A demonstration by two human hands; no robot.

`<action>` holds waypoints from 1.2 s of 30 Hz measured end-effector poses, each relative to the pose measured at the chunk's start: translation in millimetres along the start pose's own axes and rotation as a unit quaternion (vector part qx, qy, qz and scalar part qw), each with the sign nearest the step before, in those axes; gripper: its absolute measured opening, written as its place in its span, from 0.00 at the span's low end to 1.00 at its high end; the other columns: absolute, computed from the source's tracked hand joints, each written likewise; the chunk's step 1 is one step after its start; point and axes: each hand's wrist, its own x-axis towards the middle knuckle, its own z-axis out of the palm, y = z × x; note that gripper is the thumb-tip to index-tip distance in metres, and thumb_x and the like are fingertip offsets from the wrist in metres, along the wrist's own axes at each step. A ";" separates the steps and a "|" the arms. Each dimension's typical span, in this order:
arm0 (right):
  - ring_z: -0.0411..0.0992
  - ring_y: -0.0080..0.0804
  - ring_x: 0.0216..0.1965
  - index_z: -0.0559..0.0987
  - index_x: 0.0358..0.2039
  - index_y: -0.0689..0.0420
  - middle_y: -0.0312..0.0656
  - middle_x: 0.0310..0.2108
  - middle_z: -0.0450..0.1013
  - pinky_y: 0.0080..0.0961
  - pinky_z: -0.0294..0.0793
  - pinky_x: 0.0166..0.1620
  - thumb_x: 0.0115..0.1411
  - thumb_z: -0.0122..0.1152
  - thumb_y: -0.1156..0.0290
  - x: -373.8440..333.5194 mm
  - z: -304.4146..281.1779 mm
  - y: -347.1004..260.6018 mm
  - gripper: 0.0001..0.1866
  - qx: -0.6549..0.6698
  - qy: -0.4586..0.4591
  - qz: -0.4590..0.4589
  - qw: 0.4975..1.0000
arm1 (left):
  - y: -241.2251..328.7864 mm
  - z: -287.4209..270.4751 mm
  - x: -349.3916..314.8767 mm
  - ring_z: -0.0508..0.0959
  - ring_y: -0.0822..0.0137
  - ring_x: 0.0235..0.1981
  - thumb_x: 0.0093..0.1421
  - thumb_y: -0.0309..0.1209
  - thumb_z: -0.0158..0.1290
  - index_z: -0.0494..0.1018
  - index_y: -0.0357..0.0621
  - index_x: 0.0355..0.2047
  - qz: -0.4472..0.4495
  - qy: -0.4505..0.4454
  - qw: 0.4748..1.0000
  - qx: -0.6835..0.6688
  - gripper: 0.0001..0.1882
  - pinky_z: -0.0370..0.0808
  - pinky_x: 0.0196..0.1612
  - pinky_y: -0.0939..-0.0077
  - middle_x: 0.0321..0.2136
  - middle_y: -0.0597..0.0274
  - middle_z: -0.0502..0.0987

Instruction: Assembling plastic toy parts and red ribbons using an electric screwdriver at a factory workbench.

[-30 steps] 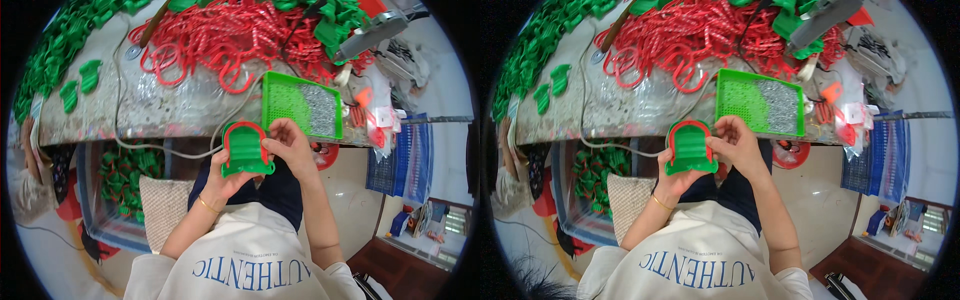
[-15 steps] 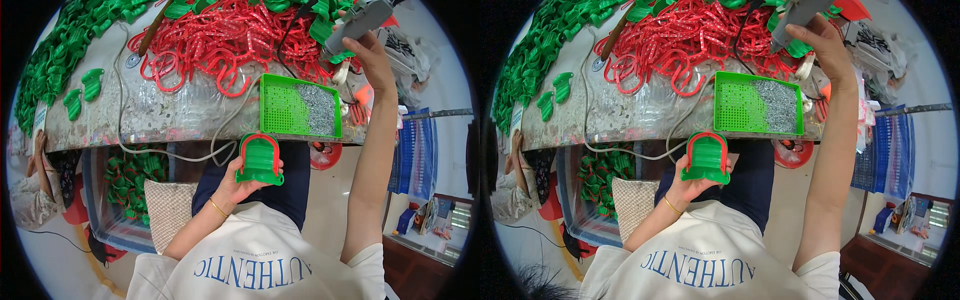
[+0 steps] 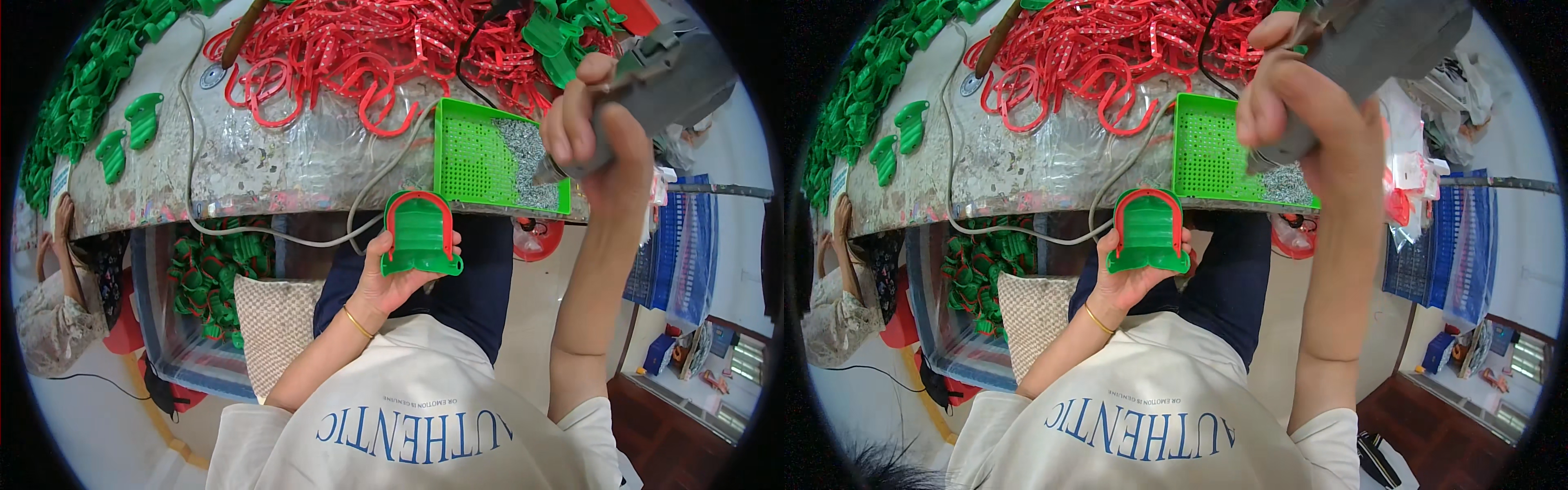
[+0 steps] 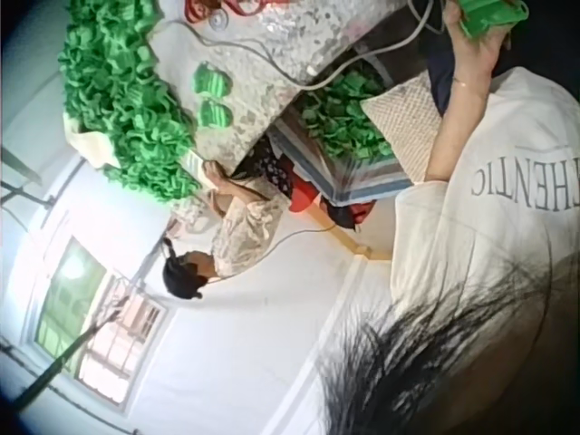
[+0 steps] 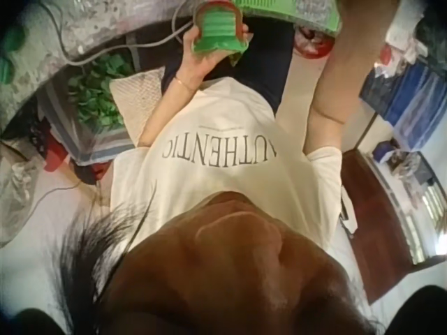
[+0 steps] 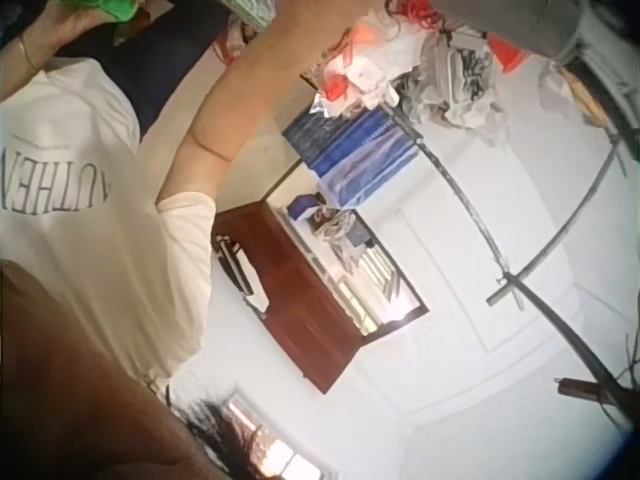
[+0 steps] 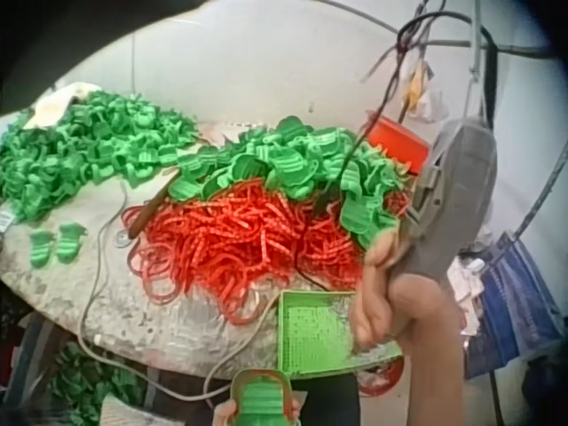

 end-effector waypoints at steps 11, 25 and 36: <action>0.67 0.23 0.20 0.70 0.43 0.68 0.39 0.20 0.67 0.20 0.67 0.26 0.55 0.58 0.79 5.2 16.6 85.3 0.15 -0.209 0.371 -0.152 0.892 | 6.5 0.3 8.1 0.70 0.48 0.53 0.50 0.53 0.57 0.59 0.35 0.58 0.027 0.015 0.999 0.029 0.43 0.68 0.55 0.56 0.52 0.40 0.68; 0.67 0.21 0.20 0.71 0.40 0.63 0.35 0.22 0.67 0.20 0.67 0.26 0.57 0.57 0.80 0.8 5.7 149.6 0.11 -0.183 0.407 -0.128 0.886 | 8.3 -1.2 9.8 0.69 0.44 0.53 0.50 0.54 0.56 0.60 0.34 0.57 0.043 0.049 0.996 0.056 0.43 0.68 0.55 0.55 0.51 0.38 0.68; 0.67 0.21 0.20 0.70 0.40 0.63 0.35 0.21 0.68 0.20 0.68 0.27 0.57 0.57 0.80 1.0 3.9 154.8 0.11 -0.169 0.405 -0.140 0.888 | 9.0 -5.7 9.6 0.70 0.46 0.52 0.50 0.54 0.56 0.61 0.34 0.57 0.040 0.050 0.996 0.058 0.43 0.68 0.55 0.55 0.51 0.40 0.69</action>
